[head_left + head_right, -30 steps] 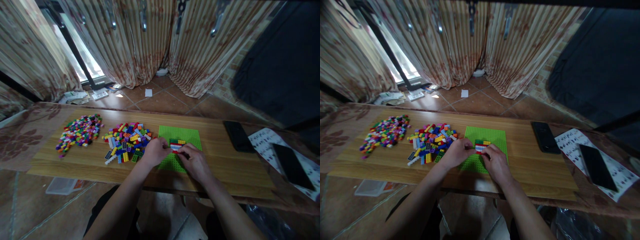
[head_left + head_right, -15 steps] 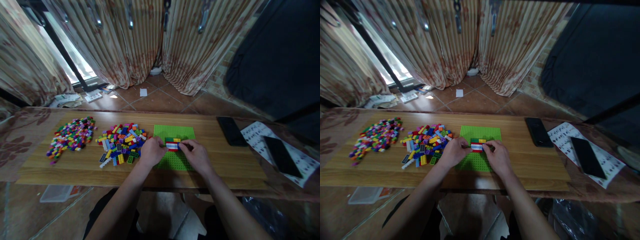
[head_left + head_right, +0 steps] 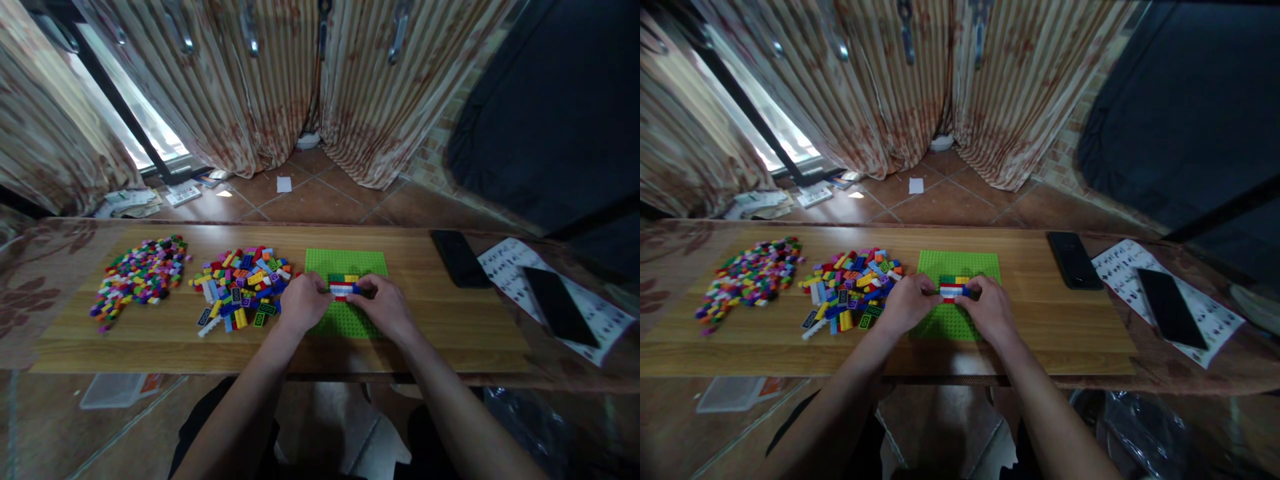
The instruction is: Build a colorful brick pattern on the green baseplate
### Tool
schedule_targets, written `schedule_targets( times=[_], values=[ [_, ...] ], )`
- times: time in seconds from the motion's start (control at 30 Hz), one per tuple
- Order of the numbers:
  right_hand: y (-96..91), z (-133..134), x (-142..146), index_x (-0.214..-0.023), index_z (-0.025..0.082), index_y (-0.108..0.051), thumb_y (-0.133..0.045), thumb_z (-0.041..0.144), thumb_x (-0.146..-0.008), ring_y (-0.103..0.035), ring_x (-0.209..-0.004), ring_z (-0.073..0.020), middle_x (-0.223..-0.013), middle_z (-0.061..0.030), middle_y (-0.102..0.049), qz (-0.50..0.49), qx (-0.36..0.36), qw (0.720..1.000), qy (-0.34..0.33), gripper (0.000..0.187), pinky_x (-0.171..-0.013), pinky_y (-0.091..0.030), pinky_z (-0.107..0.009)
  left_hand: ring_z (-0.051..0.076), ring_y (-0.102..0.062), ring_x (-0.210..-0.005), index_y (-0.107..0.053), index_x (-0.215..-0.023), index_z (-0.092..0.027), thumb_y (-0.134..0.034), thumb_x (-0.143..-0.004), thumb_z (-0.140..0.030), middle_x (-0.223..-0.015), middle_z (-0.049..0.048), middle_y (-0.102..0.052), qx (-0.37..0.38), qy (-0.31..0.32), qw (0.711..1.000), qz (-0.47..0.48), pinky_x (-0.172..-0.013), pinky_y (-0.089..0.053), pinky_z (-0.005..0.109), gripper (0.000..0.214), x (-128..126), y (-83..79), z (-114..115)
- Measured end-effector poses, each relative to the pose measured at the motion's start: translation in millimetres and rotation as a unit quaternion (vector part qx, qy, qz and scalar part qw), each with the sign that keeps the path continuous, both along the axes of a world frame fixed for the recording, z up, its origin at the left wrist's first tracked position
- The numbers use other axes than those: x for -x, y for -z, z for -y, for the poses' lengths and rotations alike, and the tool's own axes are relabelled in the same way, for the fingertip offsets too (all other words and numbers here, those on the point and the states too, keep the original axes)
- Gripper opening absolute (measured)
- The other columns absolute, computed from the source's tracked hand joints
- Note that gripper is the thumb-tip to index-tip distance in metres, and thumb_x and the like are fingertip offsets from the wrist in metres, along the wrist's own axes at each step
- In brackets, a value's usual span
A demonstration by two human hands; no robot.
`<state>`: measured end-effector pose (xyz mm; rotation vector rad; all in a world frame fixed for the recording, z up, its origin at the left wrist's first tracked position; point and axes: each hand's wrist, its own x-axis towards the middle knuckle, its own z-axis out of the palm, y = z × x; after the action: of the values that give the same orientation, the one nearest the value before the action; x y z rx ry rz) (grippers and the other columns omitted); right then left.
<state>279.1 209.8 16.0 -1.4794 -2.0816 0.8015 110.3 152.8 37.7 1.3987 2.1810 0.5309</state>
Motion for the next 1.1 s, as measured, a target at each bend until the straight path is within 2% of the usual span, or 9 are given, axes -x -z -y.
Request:
schedule_targets(
  times=[0.4,0.53,0.63,0.7,0.77,0.83,0.97,1.03,1.1],
  values=[
    [0.9,-3.1,1.0,-0.081,0.021,-0.066,-0.077,0.030,-0.065,-0.058,-0.073,-0.0174,-0.079,-0.0009,-0.062,-0.006,-0.004,1.000,-0.011,0.022,-0.068,-0.045,-0.031,0.019,-0.066,-0.076,-0.072,-0.085,-0.022,-0.068,-0.076,-0.033,-0.085,0.0041,-0.074,-0.004,0.005,1.000,-0.008,-0.063,-0.043,0.026,0.015,-1.4,0.7,2.0],
    [3.6,-9.9,-9.5,-0.084,0.021,-0.068,-0.072,0.040,-0.070,-0.060,-0.074,-0.0178,-0.081,-0.0019,-0.067,-0.086,0.043,0.995,-0.038,0.023,-0.070,-0.046,-0.032,0.017,-0.064,-0.072,-0.071,-0.084,-0.020,-0.066,-0.078,-0.033,-0.081,0.0030,-0.073,-0.017,0.026,0.999,0.011,-0.061,-0.042,0.024,0.016,2.8,3.1,2.7],
    [3.6,-18.7,-20.9,-0.085,0.019,-0.070,-0.061,0.048,-0.079,-0.061,-0.071,-0.0187,-0.077,-0.0034,-0.069,-0.176,0.068,0.982,0.017,0.031,-0.069,-0.046,-0.033,0.015,-0.063,-0.071,-0.071,-0.084,-0.018,-0.059,-0.084,-0.033,-0.077,0.0020,-0.071,-0.037,0.067,0.996,0.041,-0.063,-0.043,0.023,0.019,9.1,4.5,2.3],
    [1.8,-23.3,-26.5,-0.083,0.018,-0.070,-0.057,0.046,-0.082,-0.061,-0.070,-0.0197,-0.075,-0.0045,-0.069,-0.179,0.034,0.981,0.072,0.031,-0.068,-0.047,-0.034,0.015,-0.063,-0.071,-0.071,-0.083,-0.016,-0.053,-0.087,-0.030,-0.077,0.0021,-0.071,-0.060,0.094,0.992,0.064,-0.065,-0.045,0.023,0.023,13.2,3.9,1.6],
    [-0.8,-25.1,-29.0,-0.084,0.018,-0.070,-0.055,0.041,-0.083,-0.063,-0.072,-0.0206,-0.078,-0.0057,-0.070,-0.151,-0.013,0.985,0.086,0.027,-0.071,-0.048,-0.035,0.015,-0.064,-0.076,-0.070,-0.088,-0.016,-0.051,-0.088,-0.025,-0.082,0.0033,-0.072,-0.085,0.093,0.989,0.080,-0.070,-0.047,0.024,0.022,15.7,2.4,1.1],
    [-3.3,-23.6,-28.5,-0.090,0.018,-0.070,-0.053,0.033,-0.083,-0.064,-0.078,-0.0212,-0.087,-0.0070,-0.071,-0.126,-0.048,0.989,0.055,0.023,-0.076,-0.050,-0.037,0.017,-0.066,-0.084,-0.068,-0.103,-0.015,-0.054,-0.084,-0.021,-0.096,0.0059,-0.072,-0.111,0.080,0.987,0.080,-0.077,-0.050,0.027,0.024,15.8,0.9,1.2],
    [-6.7,-14.8,-22.8,-0.113,0.022,-0.066,-0.053,0.018,-0.080,-0.062,-0.105,-0.0224,-0.113,-0.0073,-0.067,-0.101,-0.069,0.990,-0.068,0.035,-0.095,-0.048,-0.043,0.026,-0.059,-0.115,-0.054,-0.130,-0.015,-0.066,-0.074,-0.016,-0.130,0.0127,-0.061,-0.156,0.128,0.979,0.026,-0.102,-0.046,0.042,0.058,10.9,1.8,2.1],
    [-7.2,-11.0,-19.9,-0.122,0.025,-0.062,-0.057,0.015,-0.078,-0.056,-0.118,-0.0229,-0.123,-0.0066,-0.063,-0.082,-0.071,0.987,-0.116,0.046,-0.105,-0.042,-0.045,0.029,-0.053,-0.125,-0.048,-0.136,-0.016,-0.068,-0.073,-0.016,-0.137,0.0137,-0.055,-0.159,0.163,0.974,-0.002,-0.109,-0.040,0.046,0.067,7.9,4.1,1.8],
    [-6.1,-9.1,-17.9,-0.128,0.026,-0.059,-0.060,0.013,-0.077,-0.052,-0.123,-0.0236,-0.129,-0.0069,-0.060,-0.061,-0.068,0.985,-0.149,0.053,-0.108,-0.039,-0.046,0.029,-0.052,-0.126,-0.043,-0.140,-0.016,-0.066,-0.075,-0.017,-0.138,0.0134,-0.055,-0.149,0.192,0.970,-0.018,-0.111,-0.039,0.047,0.069,6.0,7.2,0.9]
  ],
)
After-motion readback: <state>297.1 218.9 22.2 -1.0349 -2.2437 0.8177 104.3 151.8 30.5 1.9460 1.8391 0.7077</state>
